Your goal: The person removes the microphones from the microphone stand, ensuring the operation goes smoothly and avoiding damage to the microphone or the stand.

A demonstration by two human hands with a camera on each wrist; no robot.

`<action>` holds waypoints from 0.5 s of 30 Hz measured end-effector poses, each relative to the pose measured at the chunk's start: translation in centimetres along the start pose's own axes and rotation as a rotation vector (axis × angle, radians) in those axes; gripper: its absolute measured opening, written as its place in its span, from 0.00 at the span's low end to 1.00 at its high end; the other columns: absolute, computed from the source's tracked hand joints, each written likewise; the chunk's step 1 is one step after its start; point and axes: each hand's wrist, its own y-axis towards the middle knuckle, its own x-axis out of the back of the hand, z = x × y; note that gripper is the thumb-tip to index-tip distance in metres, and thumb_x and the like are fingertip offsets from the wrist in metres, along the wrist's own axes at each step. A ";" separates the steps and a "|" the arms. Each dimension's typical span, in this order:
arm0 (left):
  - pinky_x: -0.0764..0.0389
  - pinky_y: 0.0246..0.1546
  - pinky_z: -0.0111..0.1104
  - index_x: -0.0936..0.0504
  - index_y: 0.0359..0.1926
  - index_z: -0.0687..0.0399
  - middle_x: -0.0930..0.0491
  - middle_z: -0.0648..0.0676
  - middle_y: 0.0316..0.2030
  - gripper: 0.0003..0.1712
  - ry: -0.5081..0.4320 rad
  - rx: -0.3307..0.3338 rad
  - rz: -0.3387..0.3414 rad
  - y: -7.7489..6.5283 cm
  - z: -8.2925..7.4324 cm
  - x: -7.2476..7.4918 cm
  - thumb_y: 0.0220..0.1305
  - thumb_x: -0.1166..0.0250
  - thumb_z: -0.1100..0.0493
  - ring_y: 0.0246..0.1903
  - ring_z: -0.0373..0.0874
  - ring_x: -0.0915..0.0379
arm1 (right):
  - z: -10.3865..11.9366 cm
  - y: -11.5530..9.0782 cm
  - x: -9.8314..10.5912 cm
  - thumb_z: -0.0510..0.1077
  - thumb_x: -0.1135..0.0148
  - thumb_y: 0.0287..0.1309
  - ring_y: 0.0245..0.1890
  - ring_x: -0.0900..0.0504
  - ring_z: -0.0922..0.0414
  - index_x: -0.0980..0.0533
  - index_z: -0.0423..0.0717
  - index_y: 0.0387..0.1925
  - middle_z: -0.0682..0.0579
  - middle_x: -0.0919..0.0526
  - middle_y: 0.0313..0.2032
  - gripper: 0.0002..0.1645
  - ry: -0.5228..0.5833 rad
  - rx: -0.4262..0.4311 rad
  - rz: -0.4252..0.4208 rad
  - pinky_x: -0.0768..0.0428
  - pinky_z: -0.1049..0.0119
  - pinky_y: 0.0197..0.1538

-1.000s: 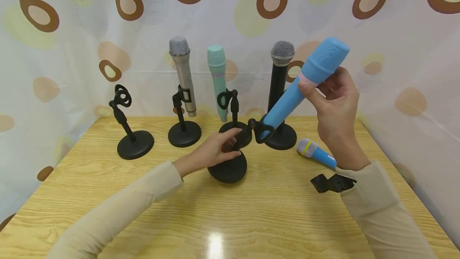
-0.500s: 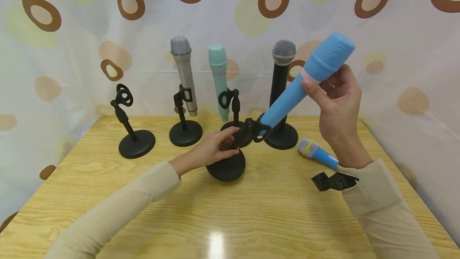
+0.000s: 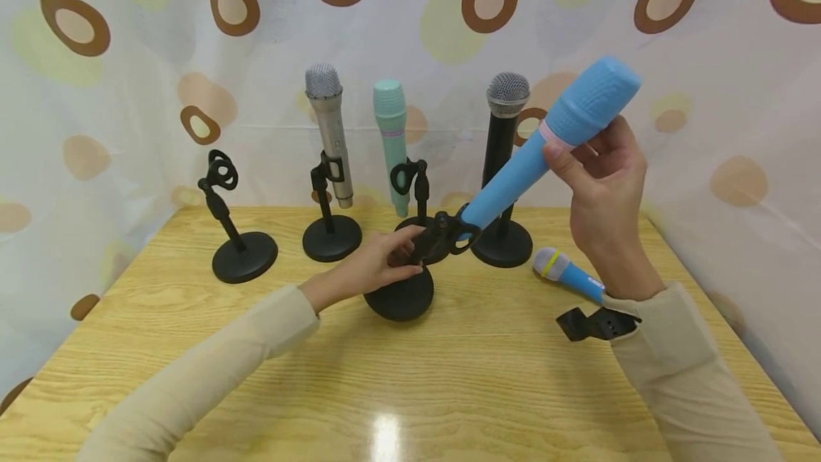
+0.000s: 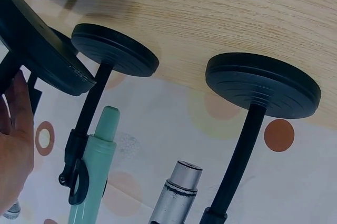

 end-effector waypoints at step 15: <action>0.19 0.38 0.29 0.35 0.61 0.53 0.18 0.57 0.39 0.29 0.038 -0.024 0.015 -0.6 0.6 0.3 0.58 0.37 0.62 0.38 0.44 0.20 | 0.6 0.2 0.4 0.20 0.49 0.52 0.44 0.21 0.43 0.38 0.27 0.56 0.34 0.26 0.43 0.27 0.017 0.006 0.051 0.24 0.56 0.54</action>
